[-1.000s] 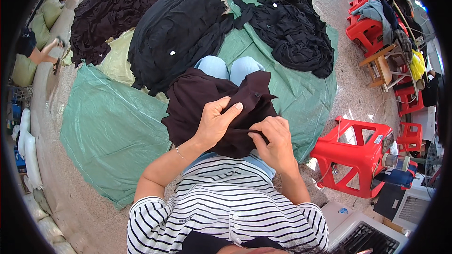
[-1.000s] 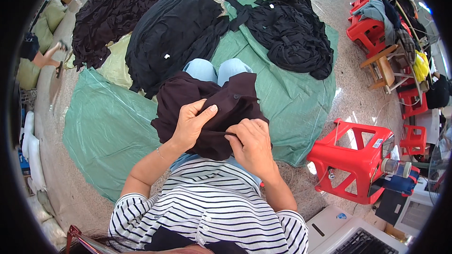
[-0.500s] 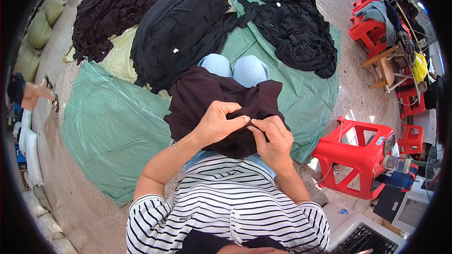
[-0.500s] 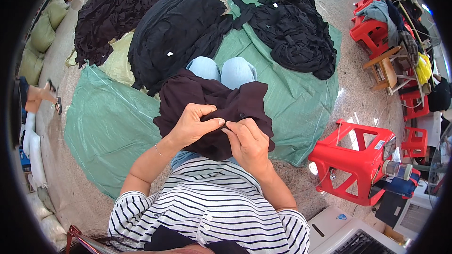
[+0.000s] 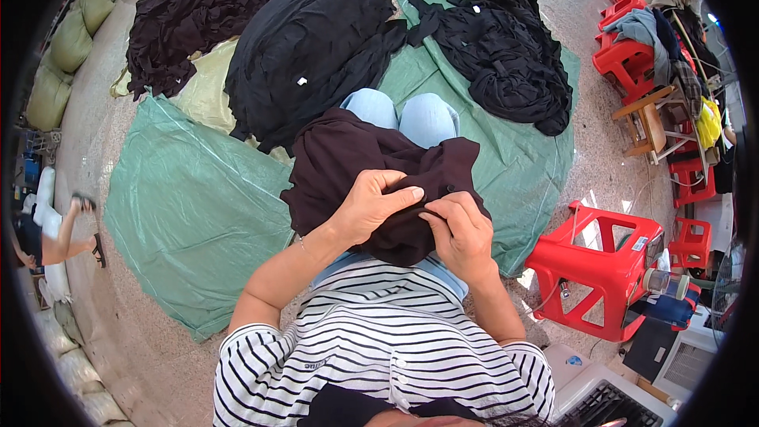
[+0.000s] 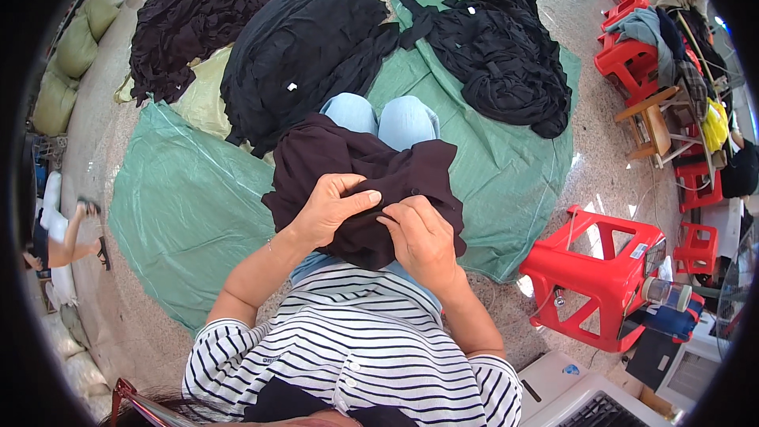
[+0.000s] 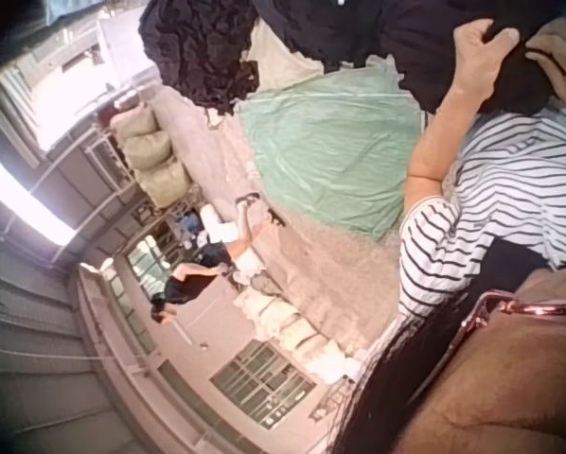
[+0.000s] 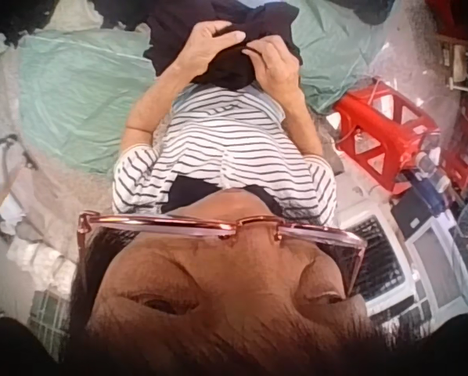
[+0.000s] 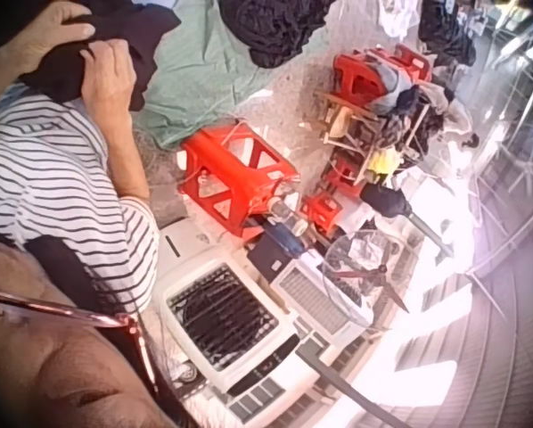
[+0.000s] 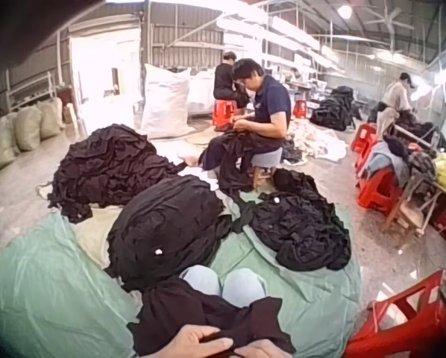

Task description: Inspecting black garments and using scissors to trim off loose threads and excess fabric.

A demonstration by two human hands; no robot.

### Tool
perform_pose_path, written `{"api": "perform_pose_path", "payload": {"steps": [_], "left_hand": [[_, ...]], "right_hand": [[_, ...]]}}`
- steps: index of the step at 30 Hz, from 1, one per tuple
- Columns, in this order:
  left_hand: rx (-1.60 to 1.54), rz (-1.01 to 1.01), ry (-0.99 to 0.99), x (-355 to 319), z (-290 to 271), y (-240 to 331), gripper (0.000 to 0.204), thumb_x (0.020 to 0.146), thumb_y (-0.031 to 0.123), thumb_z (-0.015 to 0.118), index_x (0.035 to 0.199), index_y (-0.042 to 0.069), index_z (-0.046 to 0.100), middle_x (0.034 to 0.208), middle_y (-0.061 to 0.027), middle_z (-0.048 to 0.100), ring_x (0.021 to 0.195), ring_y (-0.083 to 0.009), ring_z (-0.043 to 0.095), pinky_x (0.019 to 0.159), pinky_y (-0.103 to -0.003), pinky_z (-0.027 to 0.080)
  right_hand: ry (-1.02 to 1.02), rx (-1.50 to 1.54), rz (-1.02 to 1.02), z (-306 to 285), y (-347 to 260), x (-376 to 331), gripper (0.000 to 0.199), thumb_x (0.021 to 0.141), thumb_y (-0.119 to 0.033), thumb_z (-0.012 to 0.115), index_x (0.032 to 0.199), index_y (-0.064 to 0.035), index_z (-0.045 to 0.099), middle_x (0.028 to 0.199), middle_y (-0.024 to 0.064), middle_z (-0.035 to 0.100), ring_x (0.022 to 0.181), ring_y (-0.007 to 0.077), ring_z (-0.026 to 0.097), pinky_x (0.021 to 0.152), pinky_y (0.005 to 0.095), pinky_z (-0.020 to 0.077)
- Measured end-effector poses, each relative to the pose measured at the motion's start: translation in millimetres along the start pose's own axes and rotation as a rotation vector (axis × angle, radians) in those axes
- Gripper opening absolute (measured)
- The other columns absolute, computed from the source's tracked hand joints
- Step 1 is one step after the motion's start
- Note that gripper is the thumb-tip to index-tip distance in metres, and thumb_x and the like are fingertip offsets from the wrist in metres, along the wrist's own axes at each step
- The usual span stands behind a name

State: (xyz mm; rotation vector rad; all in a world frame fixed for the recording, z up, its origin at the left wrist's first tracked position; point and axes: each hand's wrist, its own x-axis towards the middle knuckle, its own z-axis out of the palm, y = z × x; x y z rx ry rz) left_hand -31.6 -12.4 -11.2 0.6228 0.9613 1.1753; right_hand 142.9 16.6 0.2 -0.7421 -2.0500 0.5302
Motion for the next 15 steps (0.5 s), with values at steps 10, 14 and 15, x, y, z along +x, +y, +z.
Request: {"api": "perform_pose_path", "payload": {"steps": [10,14,15], "left_hand": [[0.232,0.005,0.003,-8.1,-4.7,4.3,0.014,0.089,0.009,0.067,0.079,-0.001,0.065,0.071,0.0075,0.054,0.066,0.0006,0.044,0.055,-0.018,0.037],[0.391,0.107,-0.016,-9.2,-7.7,0.1,0.017,0.088,0.008,0.067,0.075,-0.002,0.060,0.067,0.0067,0.052,0.064,-0.0003,0.040,0.053,-0.021,0.035],[0.480,0.155,-0.043,-9.5,-9.0,-1.3,0.019,0.087,0.008,0.067,0.074,-0.002,0.058,0.066,0.0057,0.052,0.064,-0.0007,0.039,0.052,-0.022,0.034]], "right_hand": [[-0.076,0.032,0.045,-0.8,-6.9,0.3,0.023,0.069,0.008,0.071,0.088,-0.0015,0.063,0.079,0.0098,0.060,0.068,0.0243,0.062,0.057,0.0316,0.0498],[-0.103,0.032,0.016,-1.5,-6.3,1.1,0.023,0.071,0.008,0.071,0.090,-0.0006,0.062,0.080,0.0089,0.058,0.067,0.0240,0.061,0.057,0.0327,0.0494],[-0.105,0.034,0.014,-1.3,-6.1,0.2,0.023,0.071,0.008,0.071,0.090,-0.0006,0.062,0.080,0.0089,0.058,0.067,0.0240,0.061,0.057,0.0327,0.0494]]}}
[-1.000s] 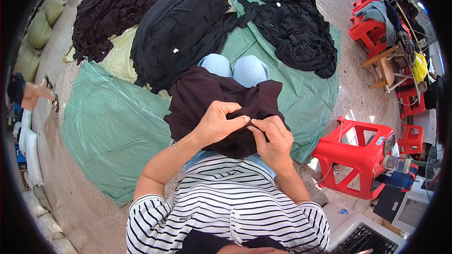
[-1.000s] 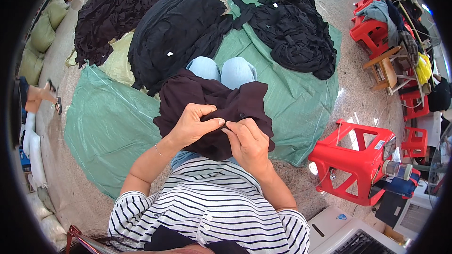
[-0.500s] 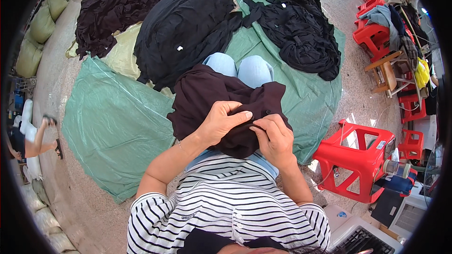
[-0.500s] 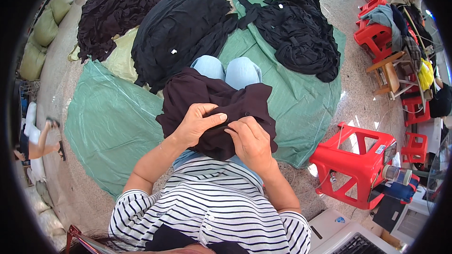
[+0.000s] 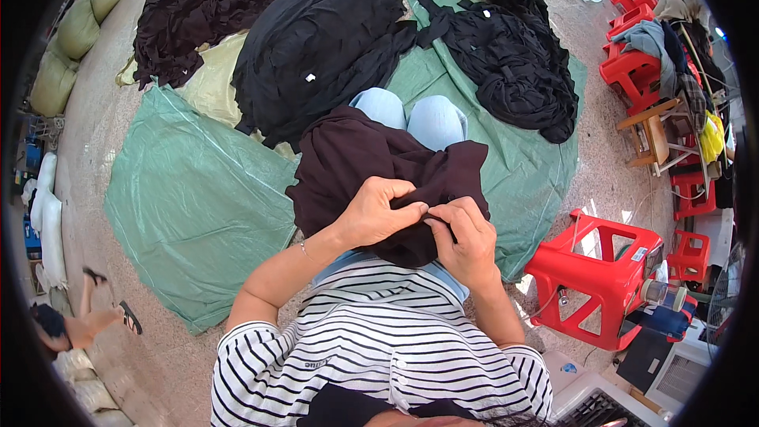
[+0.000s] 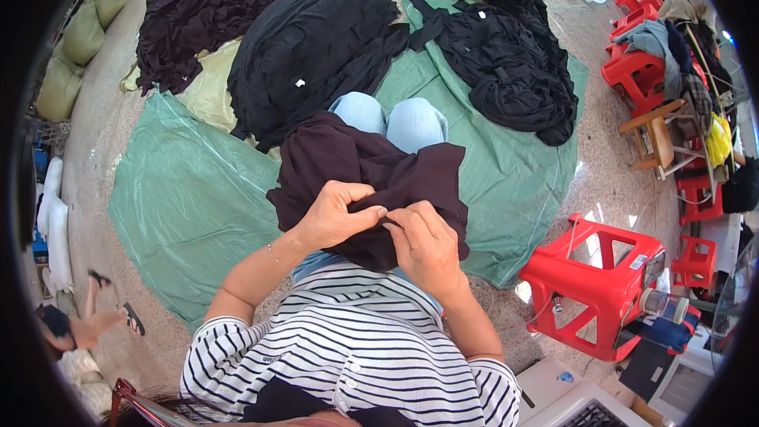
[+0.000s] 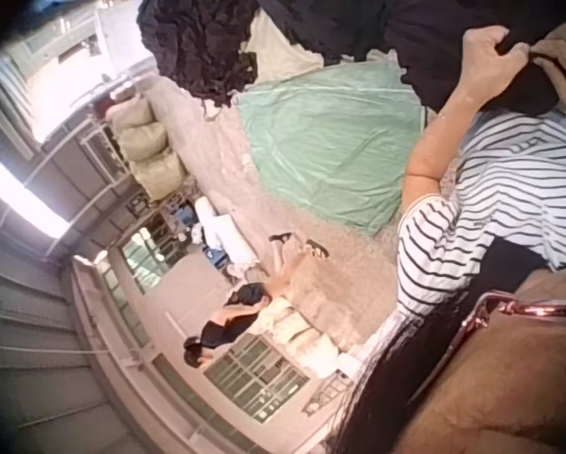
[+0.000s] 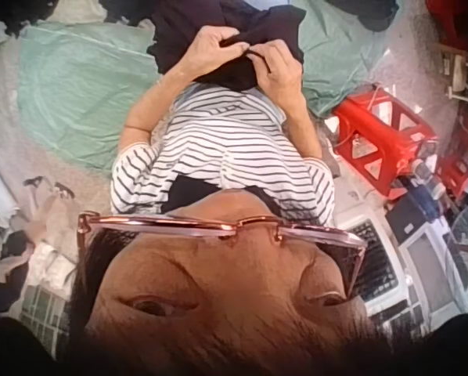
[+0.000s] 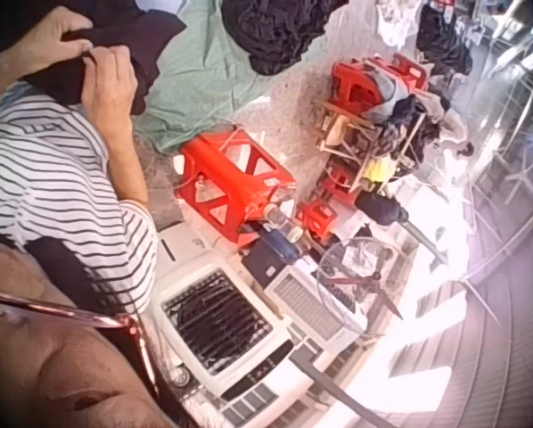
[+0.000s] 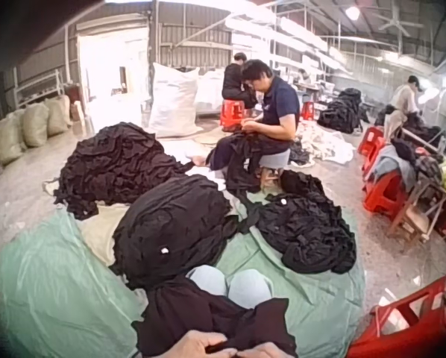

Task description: Inspecting black garments and using scissors to trim off loose threads and excess fabric.

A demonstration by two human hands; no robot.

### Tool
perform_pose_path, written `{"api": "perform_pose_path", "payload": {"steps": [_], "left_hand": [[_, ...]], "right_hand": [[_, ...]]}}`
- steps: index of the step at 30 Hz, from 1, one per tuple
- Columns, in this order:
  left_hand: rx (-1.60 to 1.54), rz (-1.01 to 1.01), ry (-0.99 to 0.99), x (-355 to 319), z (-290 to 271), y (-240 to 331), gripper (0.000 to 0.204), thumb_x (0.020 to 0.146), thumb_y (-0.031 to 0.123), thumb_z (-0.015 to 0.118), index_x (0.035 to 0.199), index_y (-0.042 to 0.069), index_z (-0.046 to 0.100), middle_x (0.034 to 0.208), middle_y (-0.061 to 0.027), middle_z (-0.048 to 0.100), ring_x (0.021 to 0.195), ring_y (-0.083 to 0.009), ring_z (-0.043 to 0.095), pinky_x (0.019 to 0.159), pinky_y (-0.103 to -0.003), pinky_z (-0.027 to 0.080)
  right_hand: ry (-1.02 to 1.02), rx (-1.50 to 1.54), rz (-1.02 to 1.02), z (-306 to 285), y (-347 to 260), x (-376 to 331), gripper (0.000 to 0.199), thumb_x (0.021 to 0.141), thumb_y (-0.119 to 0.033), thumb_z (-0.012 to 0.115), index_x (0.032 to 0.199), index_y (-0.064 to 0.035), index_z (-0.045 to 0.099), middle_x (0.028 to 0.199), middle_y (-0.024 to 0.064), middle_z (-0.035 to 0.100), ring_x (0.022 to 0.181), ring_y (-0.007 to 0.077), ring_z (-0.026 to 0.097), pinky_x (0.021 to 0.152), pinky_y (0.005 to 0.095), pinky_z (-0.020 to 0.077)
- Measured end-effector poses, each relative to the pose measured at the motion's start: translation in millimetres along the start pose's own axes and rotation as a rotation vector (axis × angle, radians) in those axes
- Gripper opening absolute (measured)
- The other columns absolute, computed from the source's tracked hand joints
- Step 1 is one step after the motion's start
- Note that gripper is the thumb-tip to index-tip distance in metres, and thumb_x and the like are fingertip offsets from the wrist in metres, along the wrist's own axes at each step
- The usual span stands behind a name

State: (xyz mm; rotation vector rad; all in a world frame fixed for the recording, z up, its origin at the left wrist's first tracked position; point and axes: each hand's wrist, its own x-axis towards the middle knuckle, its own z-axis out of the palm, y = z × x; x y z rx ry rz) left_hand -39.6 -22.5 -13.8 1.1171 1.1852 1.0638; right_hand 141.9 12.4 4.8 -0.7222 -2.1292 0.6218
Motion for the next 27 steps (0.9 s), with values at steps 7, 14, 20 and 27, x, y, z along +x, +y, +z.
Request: {"api": "perform_pose_path", "payload": {"steps": [7,14,20,27], "left_hand": [[0.235,0.303,0.035,-3,3,-9,0.024,0.089,0.004,0.065,0.072,-0.004,0.050,0.064,-0.0020,0.040,0.061,-0.0095,0.034,0.052,-0.027,0.031],[0.214,0.313,0.041,-2,2,-1,0.028,0.086,0.011,0.070,0.072,-0.003,0.050,0.063,-0.0052,0.040,0.060,-0.0118,0.035,0.053,-0.029,0.033],[0.052,0.148,0.019,-7,7,-11,0.006,0.086,0.002,0.064,0.083,-0.003,0.063,0.070,-0.0008,0.049,0.066,-0.0056,0.045,0.058,-0.024,0.037],[-0.096,0.201,0.193,-10,29,-6,0.015,0.085,0.002,0.063,0.076,-0.003,0.052,0.072,0.0002,0.043,0.068,-0.0055,0.040,0.059,-0.024,0.037]], "right_hand": [[0.046,0.054,0.037,1,2,-2,0.024,0.072,0.008,0.073,0.093,-0.0011,0.067,0.079,0.0086,0.059,0.063,0.0213,0.061,0.053,0.0309,0.0491],[0.031,0.080,0.080,-1,7,4,0.020,0.073,0.008,0.072,0.090,-0.0007,0.067,0.079,0.0095,0.061,0.064,0.0221,0.062,0.056,0.0297,0.0495],[0.101,0.156,0.199,4,3,-6,0.015,0.074,0.008,0.072,0.087,0.0008,0.068,0.076,0.0093,0.064,0.069,0.0204,0.062,0.062,0.0279,0.0489],[0.140,0.802,0.691,11,16,-16,0.002,0.085,0.002,0.066,0.084,0.0034,0.066,0.079,0.0001,0.059,0.074,0.0069,0.050,0.068,0.0222,0.0401]]}}
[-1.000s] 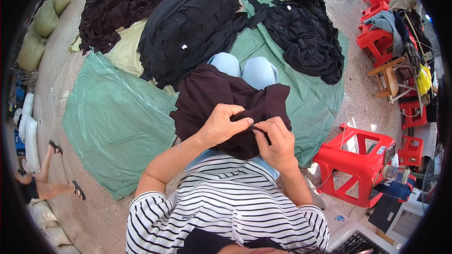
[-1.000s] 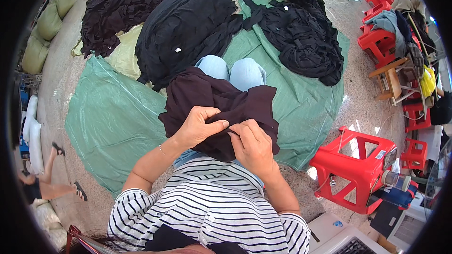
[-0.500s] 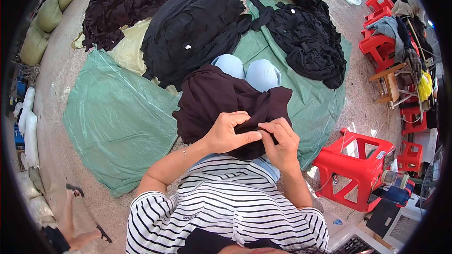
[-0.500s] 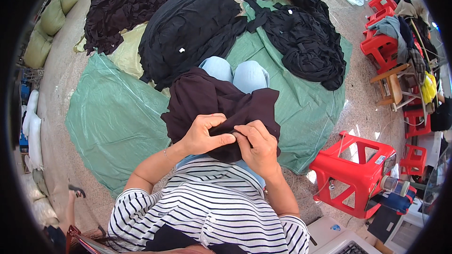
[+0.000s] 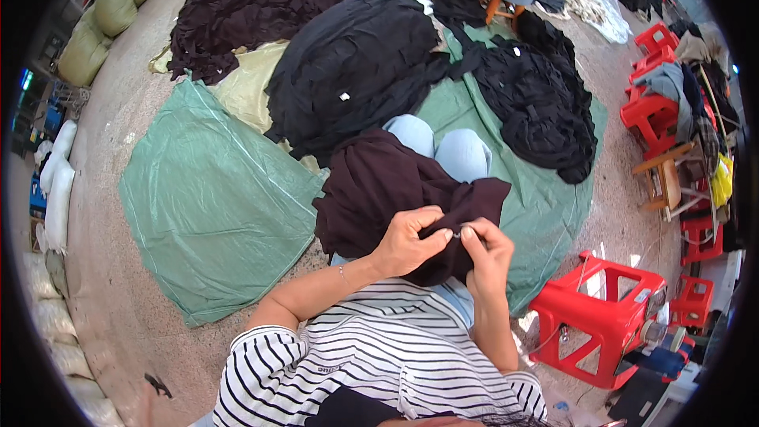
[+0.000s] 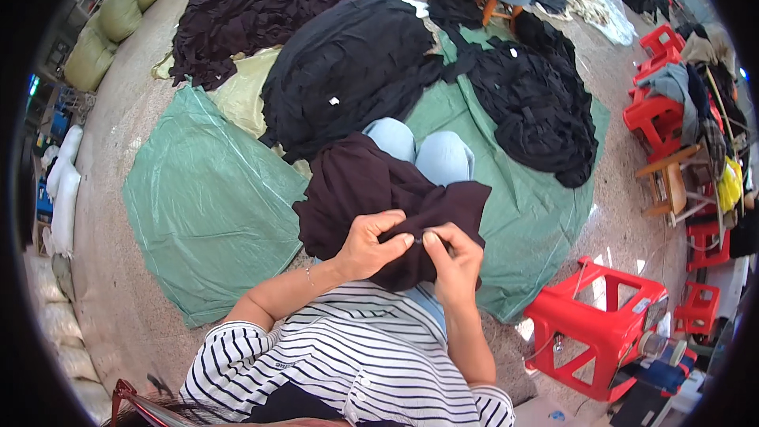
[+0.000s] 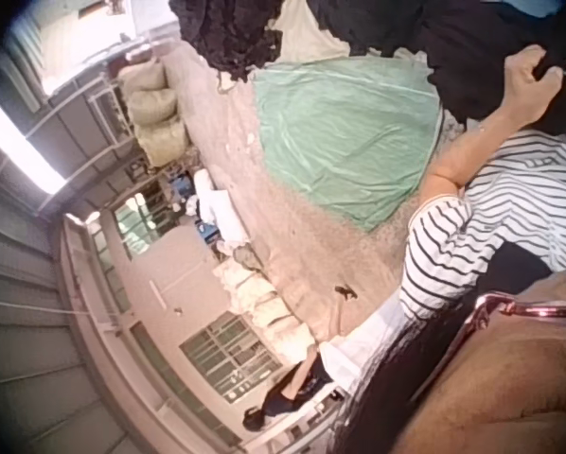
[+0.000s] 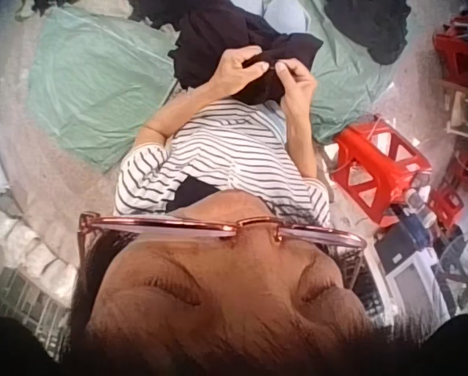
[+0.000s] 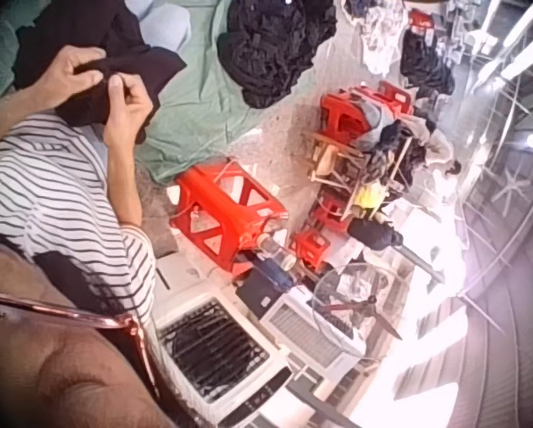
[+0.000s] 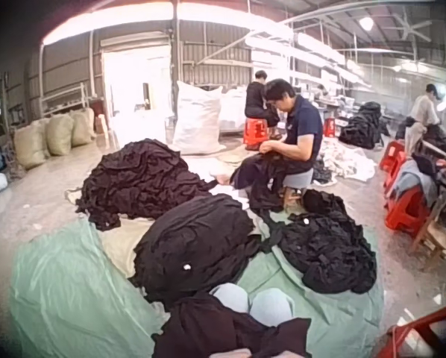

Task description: Inspecting black garments and using scissors to trim off loose threads and excess fabric.

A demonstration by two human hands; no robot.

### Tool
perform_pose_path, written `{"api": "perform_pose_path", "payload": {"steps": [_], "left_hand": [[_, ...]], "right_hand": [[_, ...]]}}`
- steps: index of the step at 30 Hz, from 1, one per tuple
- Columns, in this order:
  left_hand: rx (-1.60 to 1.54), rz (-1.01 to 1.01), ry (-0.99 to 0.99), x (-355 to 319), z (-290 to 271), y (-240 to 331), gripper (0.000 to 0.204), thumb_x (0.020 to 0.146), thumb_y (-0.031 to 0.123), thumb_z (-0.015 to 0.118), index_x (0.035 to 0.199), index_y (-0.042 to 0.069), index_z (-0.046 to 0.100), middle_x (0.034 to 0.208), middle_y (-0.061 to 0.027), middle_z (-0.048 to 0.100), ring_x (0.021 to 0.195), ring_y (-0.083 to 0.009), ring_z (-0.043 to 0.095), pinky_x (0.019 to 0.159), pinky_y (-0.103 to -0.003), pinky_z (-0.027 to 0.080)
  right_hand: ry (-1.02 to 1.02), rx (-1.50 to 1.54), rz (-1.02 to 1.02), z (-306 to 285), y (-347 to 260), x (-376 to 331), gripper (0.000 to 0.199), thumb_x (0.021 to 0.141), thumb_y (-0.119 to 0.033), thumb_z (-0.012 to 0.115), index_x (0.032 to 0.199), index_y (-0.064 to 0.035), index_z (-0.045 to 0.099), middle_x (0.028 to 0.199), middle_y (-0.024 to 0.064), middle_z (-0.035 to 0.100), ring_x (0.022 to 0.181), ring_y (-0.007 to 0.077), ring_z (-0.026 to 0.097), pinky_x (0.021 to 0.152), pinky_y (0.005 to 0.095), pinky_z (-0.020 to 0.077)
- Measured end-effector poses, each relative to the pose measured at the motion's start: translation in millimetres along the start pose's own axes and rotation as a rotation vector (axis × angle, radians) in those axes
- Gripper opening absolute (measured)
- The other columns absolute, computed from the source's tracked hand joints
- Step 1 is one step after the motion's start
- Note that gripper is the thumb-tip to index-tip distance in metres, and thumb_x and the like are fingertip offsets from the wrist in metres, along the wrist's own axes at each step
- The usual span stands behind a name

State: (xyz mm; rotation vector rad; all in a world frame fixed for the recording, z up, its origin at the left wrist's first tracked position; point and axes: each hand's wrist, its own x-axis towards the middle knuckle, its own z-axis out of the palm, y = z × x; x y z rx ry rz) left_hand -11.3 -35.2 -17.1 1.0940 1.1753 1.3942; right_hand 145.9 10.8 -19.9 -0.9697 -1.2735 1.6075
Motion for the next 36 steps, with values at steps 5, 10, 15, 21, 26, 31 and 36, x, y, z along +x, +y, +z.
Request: {"api": "perform_pose_path", "payload": {"steps": [5,10,15,21,26,31,36], "left_hand": [[-0.143,-0.157,0.035,5,-3,-1,0.007,0.089,0.004,0.062,0.085,-0.001,0.063,0.073,0.0084,0.052,0.070,0.0009,0.044,0.057,-0.019,0.037],[-0.309,-0.336,0.051,10,-14,-8,0.011,0.088,0.008,0.070,0.079,0.003,0.066,0.072,0.0088,0.054,0.066,0.0021,0.043,0.055,-0.016,0.036],[-0.458,-0.672,-0.117,20,-26,-4,0.036,0.093,0.038,0.066,0.074,0.007,0.065,0.079,0.0048,0.060,0.072,0.0000,0.050,0.062,-0.019,0.041],[0.019,-0.446,-0.287,43,-18,10,0.017,0.094,0.016,0.064,0.089,-0.001,0.066,0.080,0.0045,0.060,0.069,-0.0003,0.049,0.058,-0.018,0.044],[-0.447,-0.352,-0.050,38,-3,12,0.020,0.095,0.012,0.061,0.109,-0.002,0.063,0.102,-0.0051,0.068,0.087,-0.0080,0.062,0.077,-0.024,0.053],[-0.489,-0.386,-0.054,36,-3,17,0.019,0.092,0.010,0.065,0.106,-0.004,0.066,0.098,-0.0045,0.068,0.085,-0.0074,0.061,0.076,-0.024,0.052],[-0.599,-0.333,0.040,41,-5,15,0.013,0.092,0.006,0.063,0.101,-0.003,0.067,0.096,-0.0040,0.068,0.085,-0.0072,0.062,0.075,-0.023,0.052]], "right_hand": [[0.002,0.139,0.096,9,0,11,0.009,0.088,-0.006,0.069,0.082,-0.0011,0.064,0.074,-0.0057,0.058,0.067,0.0017,0.046,0.061,0.0180,0.0365],[-0.020,0.036,0.073,7,2,9,0.010,0.088,-0.009,0.071,0.084,-0.0002,0.067,0.074,-0.0047,0.060,0.067,0.0019,0.048,0.060,0.0180,0.0377],[-0.065,-0.558,-0.406,16,-14,-4,0.011,0.076,-0.002,0.075,0.085,-0.0040,0.069,0.070,0.0067,0.060,0.058,0.0179,0.058,0.056,0.0281,0.0451],[-0.129,-0.858,-0.637,30,-8,-14,0.021,0.070,-0.005,0.078,0.087,-0.0055,0.066,0.073,0.0073,0.059,0.061,0.0257,0.058,0.056,0.0348,0.0455],[-0.074,-0.777,-0.516,13,-22,-12,0.027,0.071,-0.007,0.079,0.093,-0.0066,0.064,0.082,0.0062,0.064,0.072,0.0258,0.060,0.065,0.0360,0.0439],[-0.155,-0.594,-0.271,-8,-15,-8,0.015,0.071,-0.003,0.078,0.083,-0.0016,0.069,0.078,0.0085,0.064,0.070,0.0216,0.060,0.067,0.0307,0.0464],[-0.188,-0.368,-0.232,-11,3,-4,0.015,0.075,0.001,0.076,0.089,0.0013,0.070,0.079,0.0077,0.065,0.072,0.0163,0.060,0.066,0.0272,0.0471]]}}
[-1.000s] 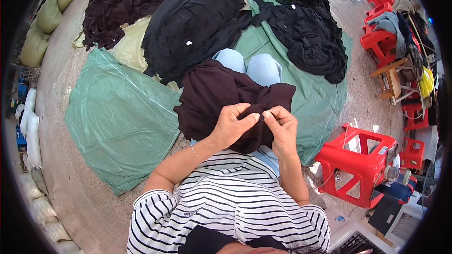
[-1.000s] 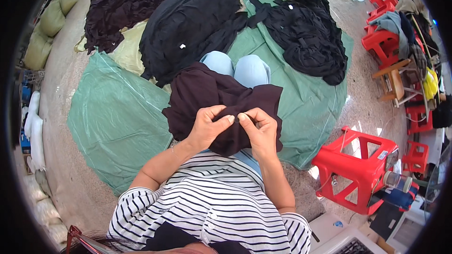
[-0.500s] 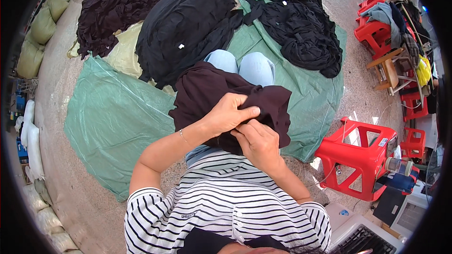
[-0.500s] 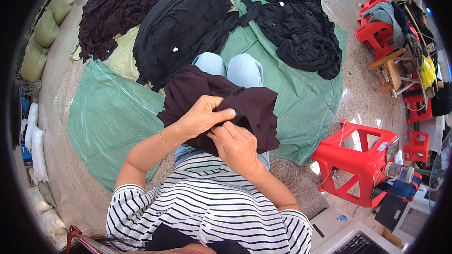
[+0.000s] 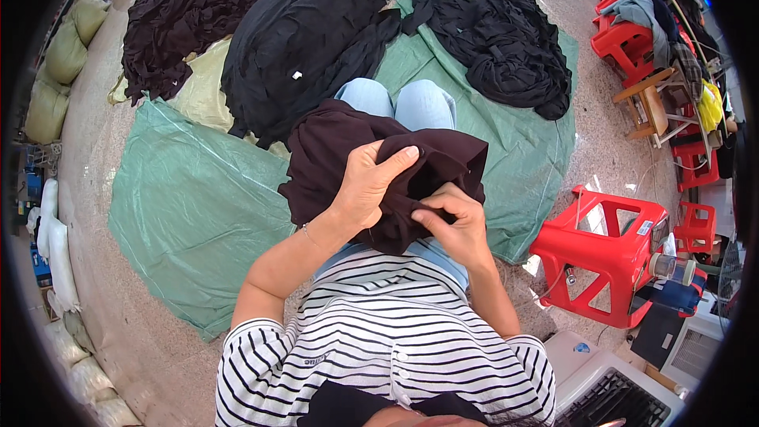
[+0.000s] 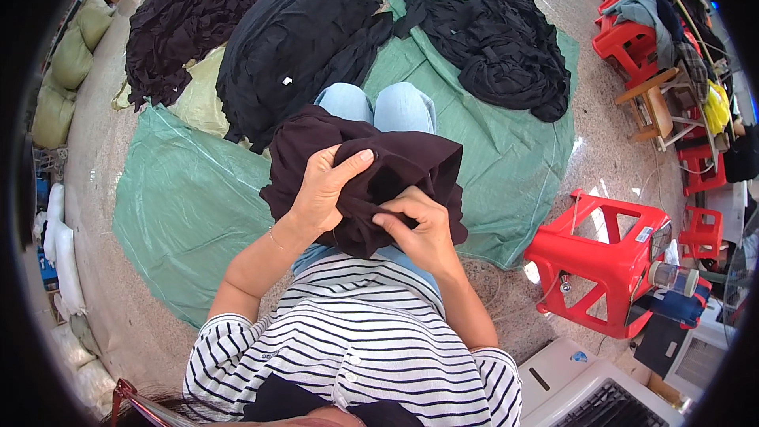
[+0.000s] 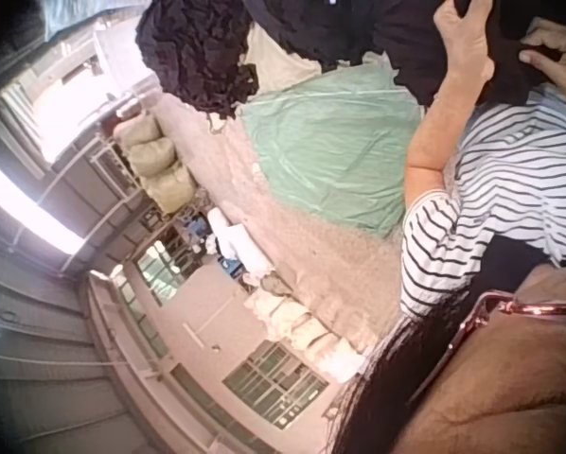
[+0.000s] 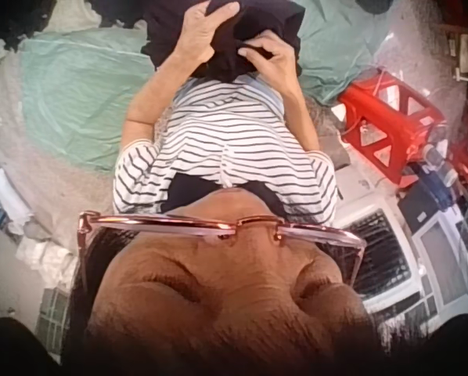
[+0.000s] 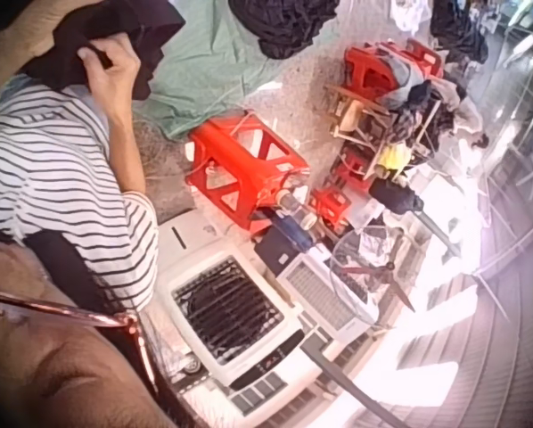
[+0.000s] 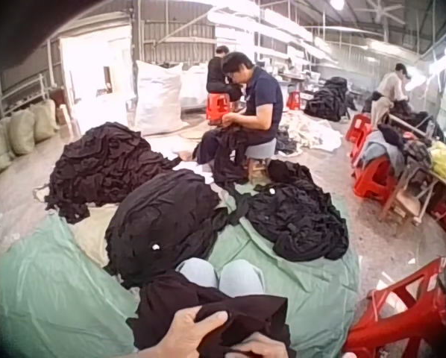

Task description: Inspecting black garments and using scissors to trim off loose threads and excess fabric.

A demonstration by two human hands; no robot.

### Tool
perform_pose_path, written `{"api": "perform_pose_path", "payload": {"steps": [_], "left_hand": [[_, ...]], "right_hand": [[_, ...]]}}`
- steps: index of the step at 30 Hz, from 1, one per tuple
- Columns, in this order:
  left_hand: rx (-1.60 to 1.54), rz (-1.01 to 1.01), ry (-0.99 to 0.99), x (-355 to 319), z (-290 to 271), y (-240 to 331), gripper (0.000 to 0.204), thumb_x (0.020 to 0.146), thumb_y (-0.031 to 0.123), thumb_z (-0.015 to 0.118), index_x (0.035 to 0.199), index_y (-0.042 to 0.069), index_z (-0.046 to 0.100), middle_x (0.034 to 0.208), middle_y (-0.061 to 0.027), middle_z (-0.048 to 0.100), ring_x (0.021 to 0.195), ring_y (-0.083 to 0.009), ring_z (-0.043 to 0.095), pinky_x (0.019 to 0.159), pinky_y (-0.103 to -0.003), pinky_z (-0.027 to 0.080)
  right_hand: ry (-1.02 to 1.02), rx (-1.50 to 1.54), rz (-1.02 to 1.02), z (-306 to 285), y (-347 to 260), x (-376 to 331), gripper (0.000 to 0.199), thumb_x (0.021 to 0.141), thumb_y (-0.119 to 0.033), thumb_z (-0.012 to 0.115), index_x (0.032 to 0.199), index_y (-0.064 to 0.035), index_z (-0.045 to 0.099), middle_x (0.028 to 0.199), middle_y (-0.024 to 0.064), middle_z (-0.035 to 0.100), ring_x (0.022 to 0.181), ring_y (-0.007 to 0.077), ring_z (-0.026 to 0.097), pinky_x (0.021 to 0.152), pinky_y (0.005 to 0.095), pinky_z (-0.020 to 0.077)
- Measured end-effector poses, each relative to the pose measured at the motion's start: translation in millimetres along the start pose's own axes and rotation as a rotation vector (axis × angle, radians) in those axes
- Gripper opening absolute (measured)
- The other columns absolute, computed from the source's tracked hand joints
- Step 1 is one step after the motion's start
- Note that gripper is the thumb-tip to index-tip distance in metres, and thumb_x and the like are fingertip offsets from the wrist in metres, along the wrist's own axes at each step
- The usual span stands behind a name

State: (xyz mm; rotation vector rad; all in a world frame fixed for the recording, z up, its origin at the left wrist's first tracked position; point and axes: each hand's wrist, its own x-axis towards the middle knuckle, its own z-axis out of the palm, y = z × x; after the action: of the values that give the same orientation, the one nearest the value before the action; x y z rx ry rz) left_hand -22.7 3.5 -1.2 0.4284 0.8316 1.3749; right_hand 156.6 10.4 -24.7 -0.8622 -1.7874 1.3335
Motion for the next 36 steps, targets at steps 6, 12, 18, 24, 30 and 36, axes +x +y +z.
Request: {"api": "perform_pose_path", "payload": {"steps": [6,12,18,24,30,36], "left_hand": [[0.055,0.073,0.034,-3,1,-11,0.011,0.092,0.004,0.062,0.099,-0.003,0.068,0.094,-0.0028,0.068,0.081,-0.0066,0.062,0.073,-0.022,0.052],[0.858,0.222,-0.009,-4,-13,-21,0.013,0.089,0.007,0.066,0.094,-0.005,0.067,0.081,0.0025,0.065,0.074,-0.0027,0.055,0.065,-0.021,0.048],[0.421,0.022,-0.124,-7,-17,-9,0.008,0.089,0.005,0.065,0.088,-0.002,0.066,0.080,0.0054,0.062,0.073,-0.0002,0.050,0.062,-0.019,0.045],[0.473,-0.006,-0.177,-8,-21,-3,0.007,0.087,0.002,0.066,0.092,-0.002,0.068,0.084,0.0024,0.065,0.075,-0.0025,0.056,0.067,-0.020,0.049],[0.243,-0.111,-0.137,-13,-18,0,0.010,0.086,0.001,0.067,0.095,-0.002,0.069,0.087,0.0003,0.067,0.076,-0.0036,0.058,0.068,-0.020,0.050],[0.297,-0.109,-0.159,-12,-24,2,0.010,0.086,0.001,0.067,0.095,-0.003,0.069,0.086,0.0007,0.066,0.077,-0.0031,0.057,0.068,-0.020,0.049]], "right_hand": [[0.271,0.356,0.087,10,7,-5,0.011,0.081,0.007,0.069,0.091,0.0024,0.069,0.088,0.0039,0.066,0.080,0.0093,0.058,0.073,0.0222,0.0446],[0.249,0.293,0.078,15,-14,-4,0.010,0.083,0.008,0.065,0.088,0.0005,0.061,0.082,0.0015,0.057,0.076,0.0082,0.053,0.069,0.0206,0.0408],[0.288,-0.282,-0.185,13,-21,8,0.023,0.072,0.013,0.069,0.090,0.0010,0.061,0.081,0.0127,0.061,0.073,0.0255,0.062,0.066,0.0307,0.0500],[0.339,-0.413,-0.355,17,-16,6,0.028,0.068,0.014,0.071,0.091,0.0002,0.064,0.081,0.0113,0.063,0.069,0.0249,0.064,0.060,0.0303,0.0514],[0.308,-0.417,-0.388,15,-20,5,0.031,0.065,0.014,0.071,0.093,-0.0001,0.066,0.081,0.0111,0.063,0.068,0.0240,0.065,0.059,0.0301,0.0521],[0.303,-0.418,-0.366,19,-20,1,0.030,0.066,0.014,0.073,0.092,0.0005,0.066,0.080,0.0112,0.063,0.071,0.0229,0.063,0.064,0.0286,0.0502]]}}
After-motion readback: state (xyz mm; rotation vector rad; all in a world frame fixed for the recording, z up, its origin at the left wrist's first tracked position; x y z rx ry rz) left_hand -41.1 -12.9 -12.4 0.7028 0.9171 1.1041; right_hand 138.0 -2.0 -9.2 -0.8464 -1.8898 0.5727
